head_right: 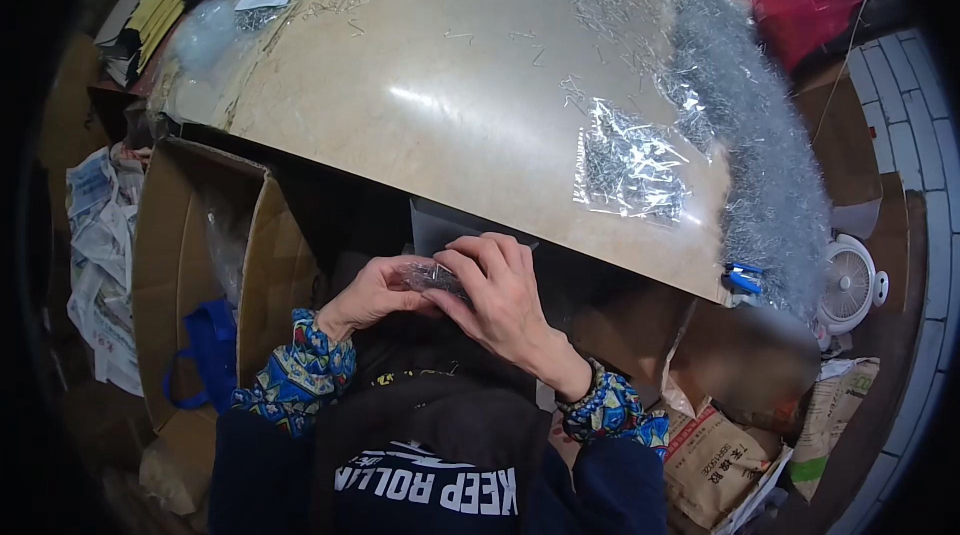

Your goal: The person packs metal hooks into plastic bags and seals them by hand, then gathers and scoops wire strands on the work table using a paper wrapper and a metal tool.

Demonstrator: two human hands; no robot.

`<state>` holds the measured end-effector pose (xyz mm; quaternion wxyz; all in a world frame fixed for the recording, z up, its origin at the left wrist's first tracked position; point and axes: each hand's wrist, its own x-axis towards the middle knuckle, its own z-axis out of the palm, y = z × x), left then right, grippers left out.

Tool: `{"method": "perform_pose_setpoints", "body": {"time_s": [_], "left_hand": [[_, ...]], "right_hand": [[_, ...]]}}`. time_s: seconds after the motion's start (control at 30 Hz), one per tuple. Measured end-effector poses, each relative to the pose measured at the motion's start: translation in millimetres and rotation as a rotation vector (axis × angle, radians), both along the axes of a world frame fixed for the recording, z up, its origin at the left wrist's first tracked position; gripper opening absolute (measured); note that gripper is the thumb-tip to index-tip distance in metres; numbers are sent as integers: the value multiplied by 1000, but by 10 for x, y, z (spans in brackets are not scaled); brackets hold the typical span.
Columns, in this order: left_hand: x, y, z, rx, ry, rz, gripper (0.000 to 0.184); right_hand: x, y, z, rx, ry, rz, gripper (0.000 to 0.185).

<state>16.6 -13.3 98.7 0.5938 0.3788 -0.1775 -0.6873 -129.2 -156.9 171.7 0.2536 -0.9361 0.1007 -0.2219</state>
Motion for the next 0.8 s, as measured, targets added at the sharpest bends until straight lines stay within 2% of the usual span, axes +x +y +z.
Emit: {"method": "perform_pose_setpoints", "body": {"time_s": [0.13, 0.17, 0.27, 0.3, 0.4, 0.43, 0.53, 0.57, 0.67, 0.77, 0.8], "left_hand": [[-2, -72, 30, 12, -36, 62, 34], [-9, -76, -6, -3, -25, 93, 32], [-14, -57, -74, -73, -72, 108, 30], [2, -44, -58, -78, -115, 29, 32], [-19, -42, 3, -52, -98, 3, 32], [-3, -46, -36, -79, -118, 4, 36], [-14, -40, 59, -42, -93, 17, 40], [-7, -47, 110, -42, -74, 27, 42], [14, -58, 176, -50, -60, 54, 45], [27, -78, 91, -64, -157, 27, 46], [33, -72, 67, -64, -207, -2, 46]], "right_hand": [[12, -39, -21, -106, 29, 90, 32], [22, -17, -22, -130, 19, 115, 28], [40, -44, -35, -109, -32, 140, 24], [50, -46, -29, -130, 10, 28, 20], [53, -130, 51, -1, 148, 76, 17], [34, -155, 55, 124, 196, 186, 24], [86, -106, 144, 82, 53, 19, 36], [53, -175, 143, 43, 88, -17, 46], [56, -262, 251, 8, 88, 20, 67], [141, -179, 208, -93, 130, 40, 71], [181, -156, 177, -136, 145, 54, 50]]}}
